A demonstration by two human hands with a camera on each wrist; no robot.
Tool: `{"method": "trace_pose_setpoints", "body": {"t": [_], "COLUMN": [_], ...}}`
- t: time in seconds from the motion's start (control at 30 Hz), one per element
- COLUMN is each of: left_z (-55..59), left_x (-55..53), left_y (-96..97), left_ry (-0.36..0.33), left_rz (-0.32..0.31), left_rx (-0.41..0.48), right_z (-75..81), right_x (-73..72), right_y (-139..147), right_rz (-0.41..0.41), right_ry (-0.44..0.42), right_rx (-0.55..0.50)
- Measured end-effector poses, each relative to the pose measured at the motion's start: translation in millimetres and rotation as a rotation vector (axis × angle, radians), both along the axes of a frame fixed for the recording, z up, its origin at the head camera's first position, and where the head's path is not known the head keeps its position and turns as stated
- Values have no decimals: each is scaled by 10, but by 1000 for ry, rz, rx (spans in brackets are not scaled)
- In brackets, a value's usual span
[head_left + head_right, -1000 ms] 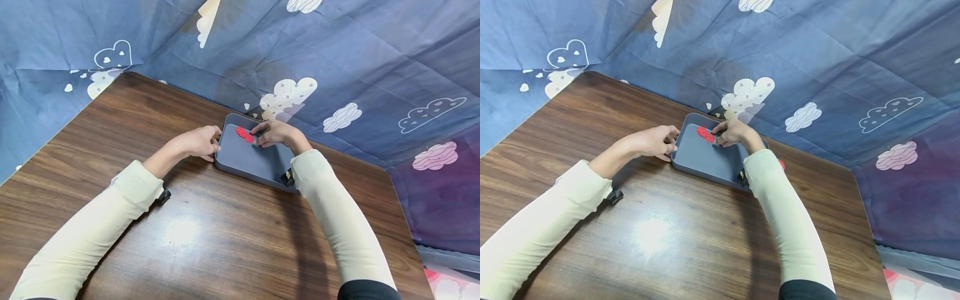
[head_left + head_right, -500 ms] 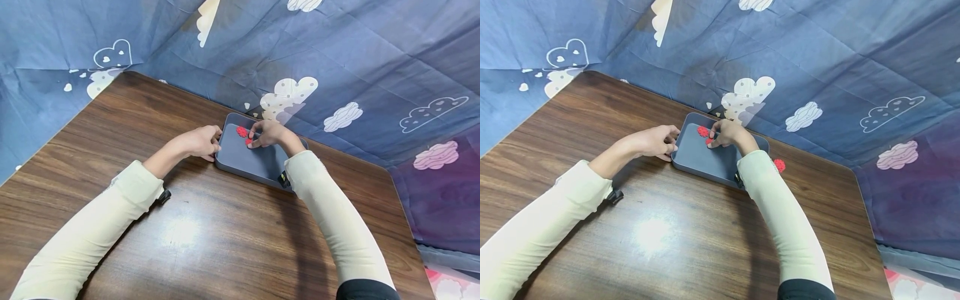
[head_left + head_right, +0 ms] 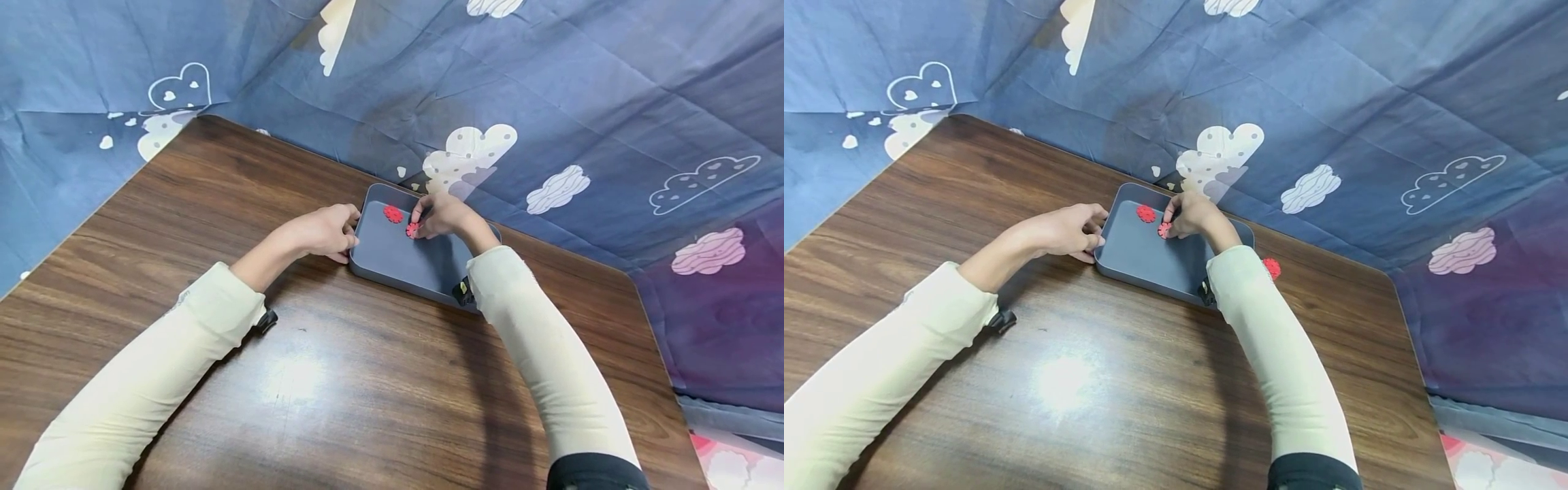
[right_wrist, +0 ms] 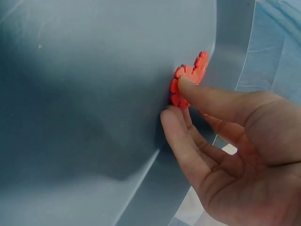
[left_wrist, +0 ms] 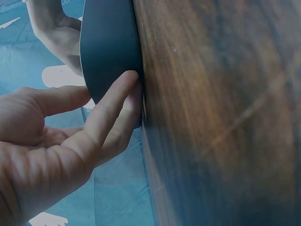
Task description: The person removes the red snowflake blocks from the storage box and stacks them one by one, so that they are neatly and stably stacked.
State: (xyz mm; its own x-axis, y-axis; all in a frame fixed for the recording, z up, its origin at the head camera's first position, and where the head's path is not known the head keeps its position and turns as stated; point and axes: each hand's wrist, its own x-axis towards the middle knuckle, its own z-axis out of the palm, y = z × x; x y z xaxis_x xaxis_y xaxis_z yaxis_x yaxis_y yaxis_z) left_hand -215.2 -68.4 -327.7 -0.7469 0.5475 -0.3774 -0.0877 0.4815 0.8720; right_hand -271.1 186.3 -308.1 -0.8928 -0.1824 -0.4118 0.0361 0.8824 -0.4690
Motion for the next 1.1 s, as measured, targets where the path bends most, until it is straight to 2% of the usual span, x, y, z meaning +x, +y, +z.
{"method": "trace_pose_setpoints", "body": {"t": [0.33,0.6,1.1], "left_z": [-10,0,-1], "left_x": [-2,5,4], "left_y": [12,8,10], "left_ry": [-4,4,-1], "left_rz": [-4,-3,-9], "left_rx": [0,-2,14], "right_z": [-15,39,194], "right_x": [7,29,133], "right_y": [96,208,510], "right_rz": [-117,-196,-264], "right_ry": [-99,-114,-117], "right_rx": [-183,-282,-347]}}
